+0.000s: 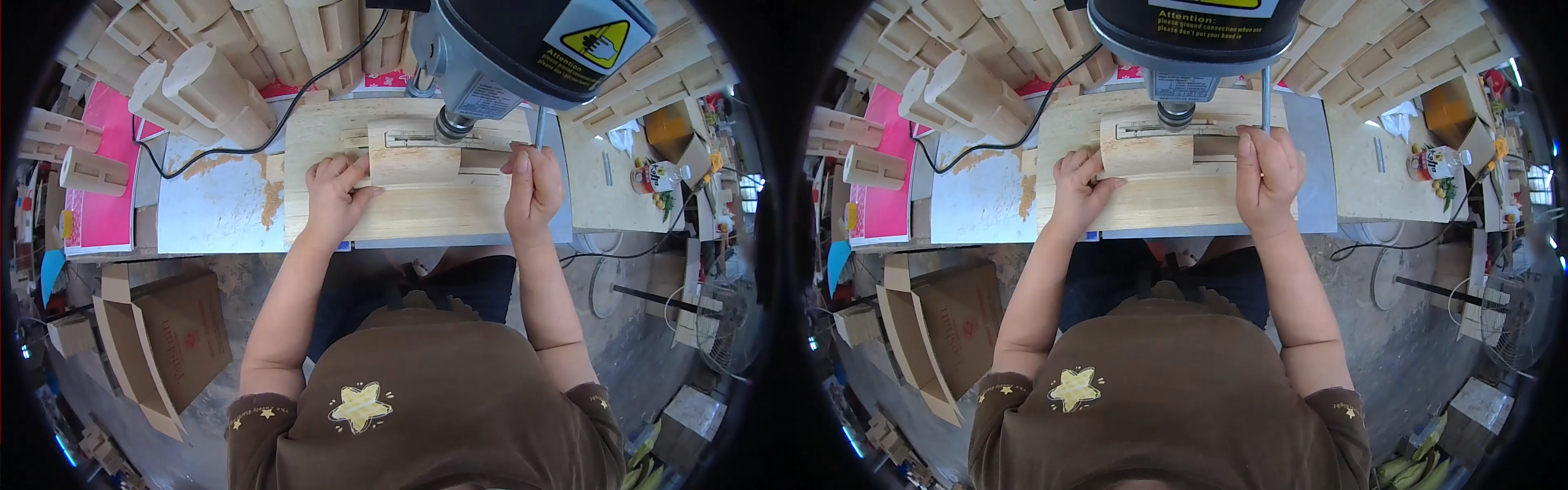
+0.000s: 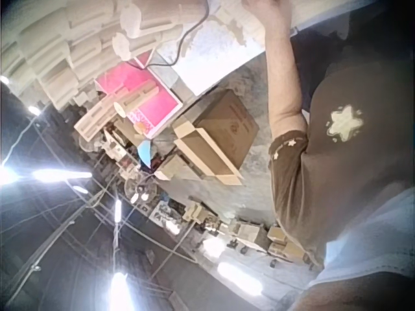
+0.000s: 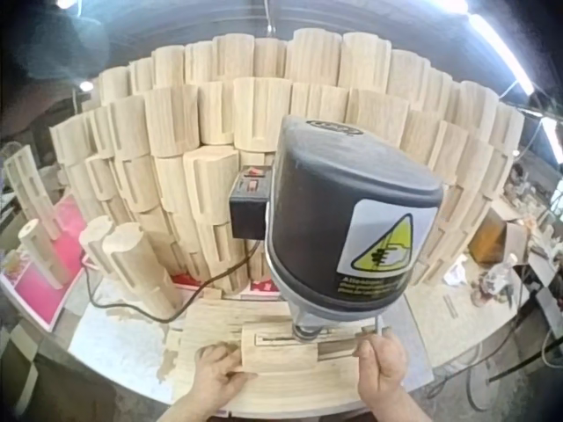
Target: Drilling slots into wooden cylindrical blocks using a drill press and a guiding jig.
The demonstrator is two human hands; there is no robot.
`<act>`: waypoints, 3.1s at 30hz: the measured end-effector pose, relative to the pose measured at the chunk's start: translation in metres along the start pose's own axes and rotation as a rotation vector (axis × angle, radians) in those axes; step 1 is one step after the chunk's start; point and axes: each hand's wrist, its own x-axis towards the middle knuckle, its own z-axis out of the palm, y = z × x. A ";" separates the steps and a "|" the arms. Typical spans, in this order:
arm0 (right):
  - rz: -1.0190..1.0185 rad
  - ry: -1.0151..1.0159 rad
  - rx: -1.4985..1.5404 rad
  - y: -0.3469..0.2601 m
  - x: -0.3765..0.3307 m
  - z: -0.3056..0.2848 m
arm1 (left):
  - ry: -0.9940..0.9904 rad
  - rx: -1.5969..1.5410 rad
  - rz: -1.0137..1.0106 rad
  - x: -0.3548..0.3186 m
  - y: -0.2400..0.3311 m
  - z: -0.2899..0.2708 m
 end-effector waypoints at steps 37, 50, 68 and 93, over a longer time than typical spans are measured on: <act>-0.034 0.005 0.252 0.015 -0.001 0.001 | 0.024 0.004 0.034 0.012 0.028 0.031; 0.164 0.085 0.027 -0.042 0.122 -0.039 | -0.033 -0.133 -0.112 0.014 0.027 0.027; 0.103 -0.588 -0.382 0.037 -0.011 -0.035 | 0.118 -0.110 0.070 0.015 0.023 0.009; 0.010 -0.600 -0.246 -0.011 -0.037 -0.045 | 0.036 -0.847 -0.919 -0.042 0.051 -0.081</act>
